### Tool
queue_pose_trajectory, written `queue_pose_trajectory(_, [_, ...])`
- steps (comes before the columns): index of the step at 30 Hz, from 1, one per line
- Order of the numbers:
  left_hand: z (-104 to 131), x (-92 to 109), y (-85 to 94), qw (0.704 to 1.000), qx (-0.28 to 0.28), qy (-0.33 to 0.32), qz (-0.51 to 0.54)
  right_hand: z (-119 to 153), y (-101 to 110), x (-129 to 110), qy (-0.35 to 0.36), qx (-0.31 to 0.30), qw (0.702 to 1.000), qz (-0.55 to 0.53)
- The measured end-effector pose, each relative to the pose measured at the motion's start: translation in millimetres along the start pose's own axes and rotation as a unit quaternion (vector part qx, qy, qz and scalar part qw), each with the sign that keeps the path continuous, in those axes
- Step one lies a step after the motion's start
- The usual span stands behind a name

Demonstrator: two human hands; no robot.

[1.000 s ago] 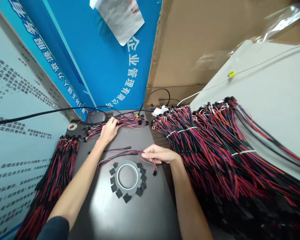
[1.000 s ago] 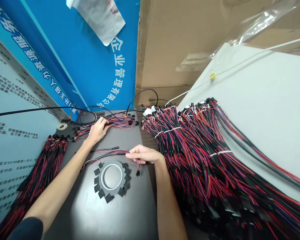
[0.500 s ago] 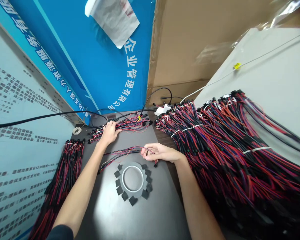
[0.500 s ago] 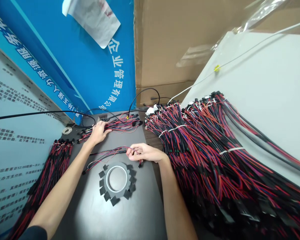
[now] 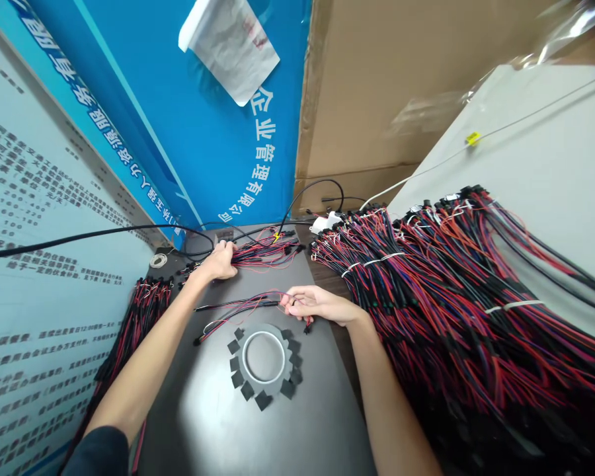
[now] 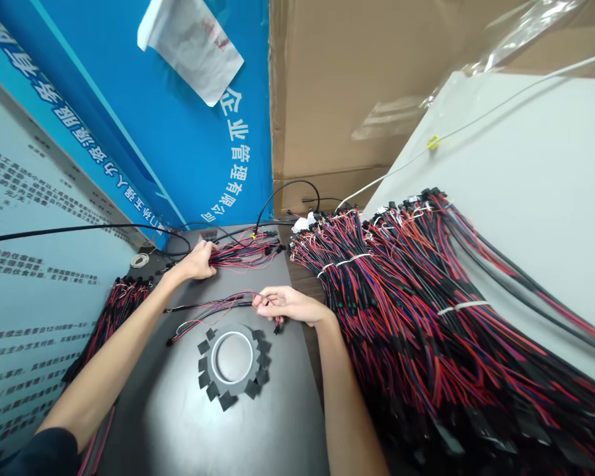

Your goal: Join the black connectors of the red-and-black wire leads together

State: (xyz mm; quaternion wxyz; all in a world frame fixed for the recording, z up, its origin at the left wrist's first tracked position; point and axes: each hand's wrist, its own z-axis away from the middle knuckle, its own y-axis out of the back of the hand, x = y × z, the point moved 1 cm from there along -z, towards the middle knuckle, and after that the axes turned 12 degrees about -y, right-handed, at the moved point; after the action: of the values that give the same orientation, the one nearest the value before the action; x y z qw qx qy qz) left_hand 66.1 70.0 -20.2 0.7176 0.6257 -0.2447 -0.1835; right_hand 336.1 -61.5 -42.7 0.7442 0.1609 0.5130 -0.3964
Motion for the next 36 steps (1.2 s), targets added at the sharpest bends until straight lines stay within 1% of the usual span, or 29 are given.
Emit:
queue_pose_trajectory(4, [-5.1, -0.4, 17.2, 0.996, -0.053, 0.052, -0.049, -1.0, 1.1, -0.2, 0.001, 0.001, 1.000, -0.003])
queue_pose_trajectory(6, [-8.9, -2.1, 22.7, 0.992, -0.091, 0.072, -0.046, -1.9, 1.9, 0.4, 0.001, 0.003, 1.000, -0.004])
queue_pose_trajectory(8, [-11.9, -4.6, 24.6, 0.990, -0.105, 0.087, -0.029, -2.7, 2.6, 1.1, -0.001, 0.006, 1.000, -0.006])
queue_pose_trajectory(11, [-12.9, -7.4, 22.2, 0.991, -0.099, 0.091, -0.027, -3.4, 3.2, 2.1, -0.002, 0.009, 1.000, -0.011])
queue_pose_trajectory(14, [-10.6, -5.3, 18.4, 0.992, -0.100, 0.055, -0.059, -4.0, 3.7, 3.0, 0.003, 0.015, 1.000, -0.023])
queue_pose_trajectory(17, [-8.6, 1.3, 19.7, 0.991, -0.101, 0.030, -0.087, -4.8, 4.0, 3.7, 0.009, 0.019, 0.999, -0.030])
queue_pose_trajectory(21, [-11.2, 11.4, 33.4, 0.987, -0.080, 0.027, -0.135, -6.3, 4.4, 4.0, 0.013, 0.023, 0.999, -0.042])
queue_pose_trajectory(24, [-17.6, 14.7, 46.7, 0.985, -0.044, 0.023, -0.163, -7.3, 4.6, 4.1, 0.011, 0.025, 0.998, -0.049])
queue_pose_trajectory(26, [-22.7, 13.6, 51.1, 0.986, -0.018, 0.013, -0.167, -7.5, 4.6, 4.1, 0.010, 0.025, 0.998, -0.051])
queue_pose_trajectory(28, [-27.6, 9.7, 49.2, 0.987, -0.008, 0.010, -0.157, -7.5, 4.5, 4.1, 0.008, 0.025, 0.998, -0.051])
queue_pose_trajectory(31, [-32.2, 0.9, 38.2, 0.989, -0.021, 0.027, -0.146, -7.2, 4.1, 3.9, 0.005, 0.023, 0.999, -0.048])
queue_pose_trajectory(34, [-32.3, -5.6, 27.6, 0.988, -0.015, 0.046, -0.148, -7.0, 3.9, 3.5, 0.004, 0.017, 0.999, -0.045])
queue_pose_trajectory(36, [-29.9, -6.4, 23.4, 0.987, -0.004, 0.059, -0.150, -7.0, 3.7, 3.2, 0.002, 0.018, 0.999, -0.044])
